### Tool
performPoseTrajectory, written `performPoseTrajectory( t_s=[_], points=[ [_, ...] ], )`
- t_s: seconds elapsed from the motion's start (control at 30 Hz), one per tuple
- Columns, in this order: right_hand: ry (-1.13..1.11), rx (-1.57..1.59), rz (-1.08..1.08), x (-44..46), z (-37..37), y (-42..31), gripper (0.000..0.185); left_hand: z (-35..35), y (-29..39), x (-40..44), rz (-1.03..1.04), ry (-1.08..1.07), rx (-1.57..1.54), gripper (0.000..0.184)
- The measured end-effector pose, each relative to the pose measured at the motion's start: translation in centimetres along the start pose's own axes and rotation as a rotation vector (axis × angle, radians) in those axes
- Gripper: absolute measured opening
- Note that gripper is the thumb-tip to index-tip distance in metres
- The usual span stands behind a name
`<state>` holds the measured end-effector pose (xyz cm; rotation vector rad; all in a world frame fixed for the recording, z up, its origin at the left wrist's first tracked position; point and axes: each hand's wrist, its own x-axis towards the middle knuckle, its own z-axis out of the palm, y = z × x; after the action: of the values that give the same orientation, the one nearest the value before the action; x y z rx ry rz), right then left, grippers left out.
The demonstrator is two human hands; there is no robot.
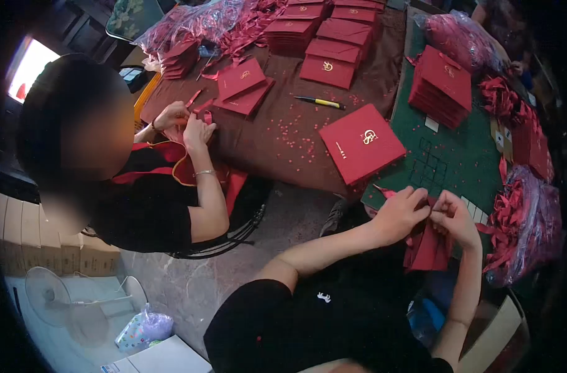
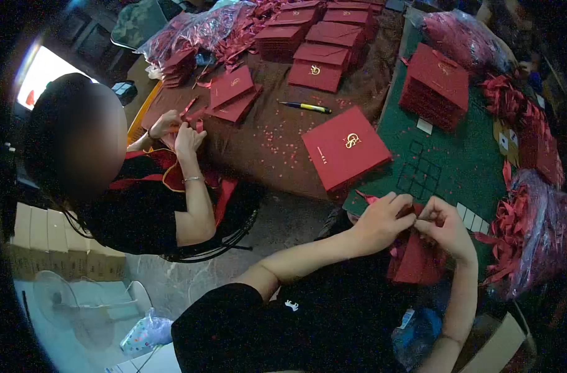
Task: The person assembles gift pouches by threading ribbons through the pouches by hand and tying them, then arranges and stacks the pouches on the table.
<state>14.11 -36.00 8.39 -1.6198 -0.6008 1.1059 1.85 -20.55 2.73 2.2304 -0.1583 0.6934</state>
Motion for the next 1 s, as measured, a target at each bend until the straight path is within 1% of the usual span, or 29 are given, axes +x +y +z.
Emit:
performPoseTrajectory(
  t_s=[0.03,0.07,0.13,0.17,0.2,0.23,0.3,0.33,0.37,0.4,0.5,0.53,0.63,0.67,0.7,0.73,0.77,0.8,0.87,0.9,0.93,0.97,1.0],
  points=[
    [0.018,0.032,-0.027,-0.1,-0.5,0.3,0.021,0.3,0.3,0.4,-0.088,-0.011,-0.101,0.017],
    [0.051,0.05,-0.088,-0.2,-1.1,0.9,0.023,0.4,-0.2,1.1,0.086,0.02,0.047,0.017],
    [0.102,0.089,-0.064,-0.3,-2.1,1.7,0.025,0.6,-0.7,1.5,0.098,-0.081,0.125,0.018],
    [0.103,0.109,-0.079,0.0,-2.2,2.2,0.027,0.8,-0.7,1.7,-0.002,-0.152,0.138,0.02],
    [0.105,0.133,-0.094,0.1,-2.0,2.6,0.029,0.7,-1.5,1.5,0.079,-0.159,0.184,0.02],
    [0.122,0.102,-0.097,0.1,-1.5,2.5,0.03,0.6,-1.4,1.4,0.093,-0.119,0.187,0.018],
    [0.118,0.057,-0.122,0.2,-1.3,2.8,0.031,-1.4,-1.8,2.0,0.185,-0.077,0.351,0.013],
    [0.093,0.035,-0.146,0.3,-1.2,3.0,0.03,-2.6,-2.5,2.0,0.187,-0.072,0.401,0.011],
    [0.066,0.096,-0.139,0.1,-0.9,2.7,0.029,-3.9,-2.3,2.0,0.219,-0.001,0.516,0.009],
    [0.031,0.155,-0.137,0.0,-0.8,2.4,0.027,-5.0,-1.9,2.1,0.227,0.022,0.622,0.011],
    [0.063,-0.032,-0.09,0.6,-0.8,3.1,0.027,-7.7,-2.0,1.7,0.202,-0.015,0.819,0.01],
    [0.089,-0.077,-0.192,0.7,-0.6,3.4,0.026,-8.1,-2.3,1.6,0.201,-0.053,0.862,0.012],
    [0.118,-0.057,-0.101,0.4,-0.1,3.0,0.025,-7.4,-3.1,1.6,0.217,-0.025,0.883,0.013],
    [0.124,-0.055,-0.099,0.4,-0.1,3.0,0.025,-7.3,-2.9,1.8,0.173,-0.049,0.898,0.018],
    [0.121,-0.053,-0.087,0.4,-0.1,3.0,0.024,-7.1,-2.7,1.8,0.178,-0.051,0.895,0.018],
    [0.117,-0.052,-0.075,0.4,0.0,2.9,0.024,-7.0,-2.3,1.9,0.142,-0.085,0.929,0.024],
    [0.133,-0.073,-0.109,0.4,0.0,3.0,0.022,-6.8,-2.0,1.8,0.105,-0.12,0.964,0.03],
    [0.137,-0.072,-0.109,0.4,0.1,3.0,0.022,-6.4,-1.6,1.6,0.109,-0.12,0.962,0.03],
    [0.119,-0.073,-0.091,0.5,0.1,3.0,0.019,-5.0,-0.2,0.9,0.151,0.014,0.743,0.045],
    [0.108,-0.003,-0.063,0.5,0.2,3.0,0.019,-4.0,0.7,0.3,0.154,-0.104,0.54,0.048],
    [0.107,-0.003,-0.059,0.4,0.2,3.1,0.019,-2.9,1.7,-0.3,0.153,-0.217,0.335,0.052],
    [0.1,-0.005,-0.076,0.3,0.2,3.2,0.02,-1.6,2.2,-1.0,0.026,-0.336,0.231,0.058],
    [0.095,-0.007,-0.096,0.1,0.1,3.2,0.021,-0.6,2.1,-1.5,0.068,-0.395,0.349,0.061]
  ],
)
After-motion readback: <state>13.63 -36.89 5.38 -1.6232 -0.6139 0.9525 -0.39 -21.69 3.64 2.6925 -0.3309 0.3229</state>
